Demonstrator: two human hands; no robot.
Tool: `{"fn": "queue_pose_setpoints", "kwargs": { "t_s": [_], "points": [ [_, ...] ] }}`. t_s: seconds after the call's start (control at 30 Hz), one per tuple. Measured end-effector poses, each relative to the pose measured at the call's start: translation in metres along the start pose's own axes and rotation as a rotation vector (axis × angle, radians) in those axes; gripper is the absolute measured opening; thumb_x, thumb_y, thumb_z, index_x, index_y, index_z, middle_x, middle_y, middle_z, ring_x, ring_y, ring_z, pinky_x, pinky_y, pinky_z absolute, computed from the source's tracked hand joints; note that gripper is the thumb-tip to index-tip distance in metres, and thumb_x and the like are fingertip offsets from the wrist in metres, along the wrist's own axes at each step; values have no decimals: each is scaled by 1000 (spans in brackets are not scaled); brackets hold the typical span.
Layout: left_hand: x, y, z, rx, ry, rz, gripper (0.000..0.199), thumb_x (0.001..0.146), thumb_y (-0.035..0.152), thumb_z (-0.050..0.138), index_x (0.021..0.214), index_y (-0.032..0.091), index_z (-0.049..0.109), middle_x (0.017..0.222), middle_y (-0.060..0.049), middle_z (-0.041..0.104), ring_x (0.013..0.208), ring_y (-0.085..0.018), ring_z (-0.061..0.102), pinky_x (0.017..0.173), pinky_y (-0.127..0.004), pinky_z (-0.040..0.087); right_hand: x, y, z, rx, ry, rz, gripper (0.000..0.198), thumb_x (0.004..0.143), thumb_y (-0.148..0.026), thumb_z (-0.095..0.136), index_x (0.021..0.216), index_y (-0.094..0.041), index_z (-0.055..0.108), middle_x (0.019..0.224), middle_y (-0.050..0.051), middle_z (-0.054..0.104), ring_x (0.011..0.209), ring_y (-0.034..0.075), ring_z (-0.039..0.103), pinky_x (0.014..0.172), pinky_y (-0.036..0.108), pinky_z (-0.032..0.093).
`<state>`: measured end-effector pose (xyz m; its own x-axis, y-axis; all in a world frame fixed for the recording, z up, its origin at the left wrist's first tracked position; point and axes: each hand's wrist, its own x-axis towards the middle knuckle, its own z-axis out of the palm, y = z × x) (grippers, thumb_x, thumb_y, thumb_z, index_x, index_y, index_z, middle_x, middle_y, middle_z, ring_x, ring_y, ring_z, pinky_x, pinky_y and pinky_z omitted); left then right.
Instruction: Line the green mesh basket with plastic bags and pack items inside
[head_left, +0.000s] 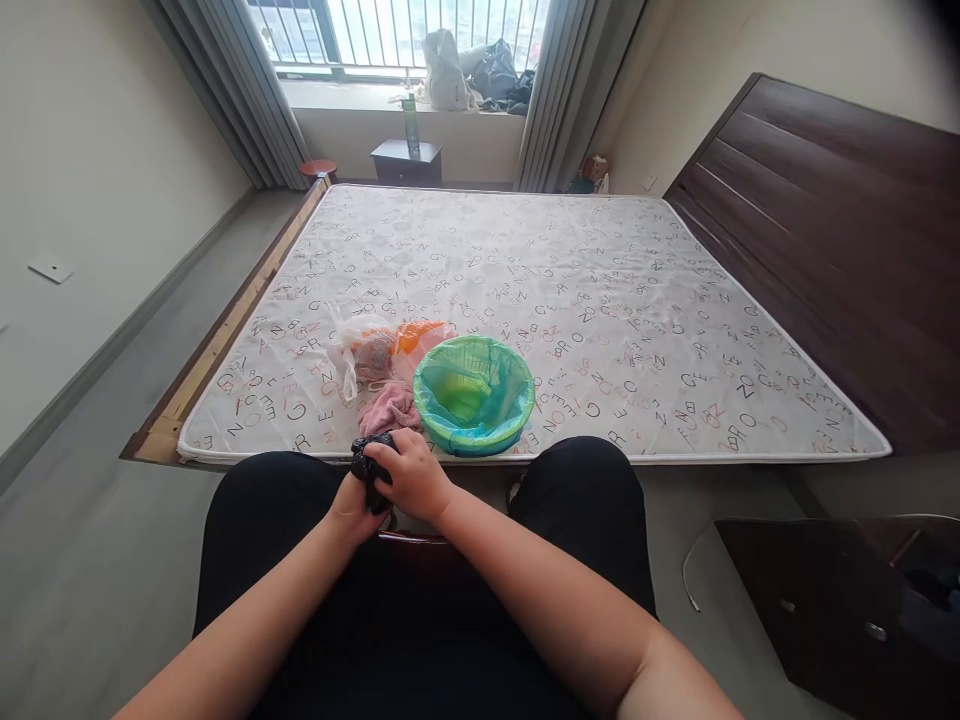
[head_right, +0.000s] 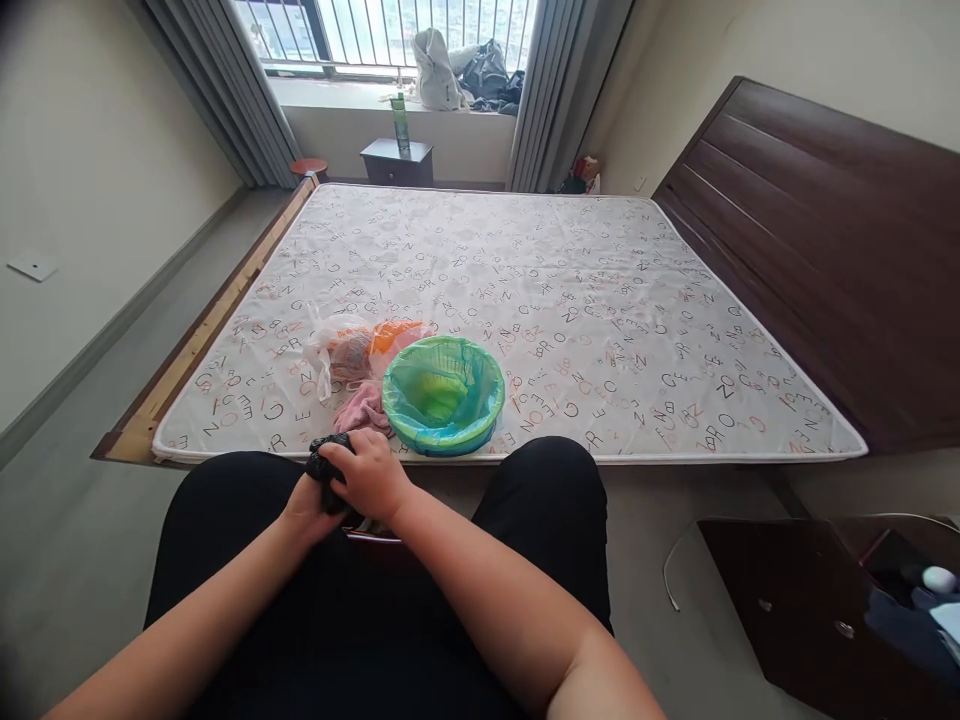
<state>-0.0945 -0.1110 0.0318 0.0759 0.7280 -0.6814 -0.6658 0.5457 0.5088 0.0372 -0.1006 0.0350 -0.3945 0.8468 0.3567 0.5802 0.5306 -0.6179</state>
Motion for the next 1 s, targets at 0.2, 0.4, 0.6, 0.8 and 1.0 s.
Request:
{"fn": "queue_pose_setpoints", "kwargs": {
  "t_s": [0.2,0.4,0.6,0.8,1.0],
  "points": [
    [-2,10,24,-64,-60,68,18,82,25,67,97,23,75,87,-4,78,90,-23,77,81,-32,65,7,5,-8,74,198,37,36,84,-22,70,120,-23,69,113,10,63,110,30,58,102,46,50],
    [5,24,34,17,52,284,17,87,24,69,102,23,76,103,-2,79,96,-16,77,84,-23,62,14,0,-41,443,517,279,26,83,-19,58,109,-24,60,102,5,65,97,23,62,93,40,53],
    [3,14,33,3,-87,66,34,89,53,68,111,27,75,99,-6,79,107,-30,76,86,-40,65,13,-3,-29,401,512,309,25,86,-20,56,110,-25,57,102,5,63,97,23,60,90,39,53],
    [1,-8,20,13,-11,136,34,83,60,75,92,27,73,96,-5,77,111,-30,73,92,-42,63,14,0,11,-109,-94,62,16,98,-21,52,104,-20,67,106,12,68,101,29,60,96,46,48],
    [28,24,2,107,115,221,16,82,41,76,85,26,69,86,0,73,101,-25,75,95,-39,64,-2,-14,12,-94,-59,-81,56,92,-26,59,146,-14,53,145,19,56,141,32,45,125,56,26]
  ]
}}
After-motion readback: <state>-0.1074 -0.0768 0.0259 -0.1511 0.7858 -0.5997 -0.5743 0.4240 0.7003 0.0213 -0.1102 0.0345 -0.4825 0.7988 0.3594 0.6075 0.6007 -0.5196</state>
